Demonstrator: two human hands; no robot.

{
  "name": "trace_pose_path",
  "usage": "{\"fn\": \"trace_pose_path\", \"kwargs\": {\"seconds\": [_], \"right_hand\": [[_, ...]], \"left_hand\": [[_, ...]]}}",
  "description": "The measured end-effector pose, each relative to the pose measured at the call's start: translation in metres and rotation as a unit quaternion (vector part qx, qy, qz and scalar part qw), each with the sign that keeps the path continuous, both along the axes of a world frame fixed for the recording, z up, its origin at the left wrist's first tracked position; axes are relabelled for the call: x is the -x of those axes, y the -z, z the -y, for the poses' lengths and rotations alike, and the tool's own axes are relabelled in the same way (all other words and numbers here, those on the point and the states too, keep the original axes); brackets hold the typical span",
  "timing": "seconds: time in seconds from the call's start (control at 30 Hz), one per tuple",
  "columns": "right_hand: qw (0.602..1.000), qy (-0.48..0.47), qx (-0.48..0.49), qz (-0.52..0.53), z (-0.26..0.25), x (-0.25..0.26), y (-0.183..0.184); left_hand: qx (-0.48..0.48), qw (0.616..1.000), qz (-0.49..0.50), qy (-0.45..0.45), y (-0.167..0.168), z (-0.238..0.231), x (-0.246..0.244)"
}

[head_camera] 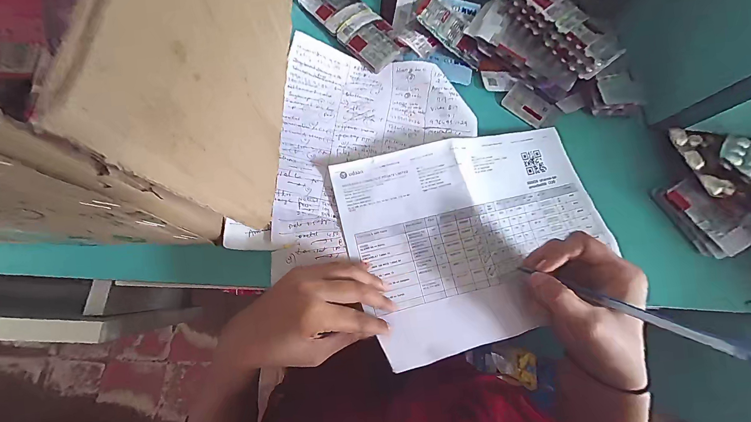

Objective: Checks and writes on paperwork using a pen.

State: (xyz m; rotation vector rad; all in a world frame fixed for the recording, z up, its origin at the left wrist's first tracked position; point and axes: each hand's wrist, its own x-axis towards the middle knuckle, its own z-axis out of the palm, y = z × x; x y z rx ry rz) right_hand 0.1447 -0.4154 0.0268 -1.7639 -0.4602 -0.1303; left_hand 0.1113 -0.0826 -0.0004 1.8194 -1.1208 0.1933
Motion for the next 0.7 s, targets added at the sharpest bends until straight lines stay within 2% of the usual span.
{"fn": "trace_pose_path", "kwargs": {"seconds": [0.1, 0.2, 0.37, 0.43, 0.53, 0.7], "right_hand": [[0.994, 0.067, 0.034, 0.077, 0.011, 0.008, -0.012], [0.980, 0.137, 0.050, 0.134, 0.023, 0.020, -0.023], [0.960, 0.180, 0.066, 0.204, 0.037, 0.036, -0.027], [0.953, 0.167, 0.058, 0.247, 0.037, 0.041, -0.024], [0.946, 0.111, 0.075, 0.295, 0.039, 0.047, -0.021], [0.938, 0.117, 0.138, 0.296, 0.040, 0.048, -0.015]], "left_hand": [[0.056, 0.996, 0.005, -0.074, -0.001, 0.012, 0.005], [0.121, 0.983, -0.036, -0.130, -0.006, 0.028, 0.008], [0.174, 0.969, -0.135, -0.111, -0.017, 0.029, 0.002], [0.199, 0.958, -0.181, -0.103, -0.017, 0.027, -0.003], [0.177, 0.961, -0.191, -0.095, -0.014, 0.025, -0.006], [0.088, 0.981, -0.150, -0.082, -0.015, 0.025, -0.004]]}}
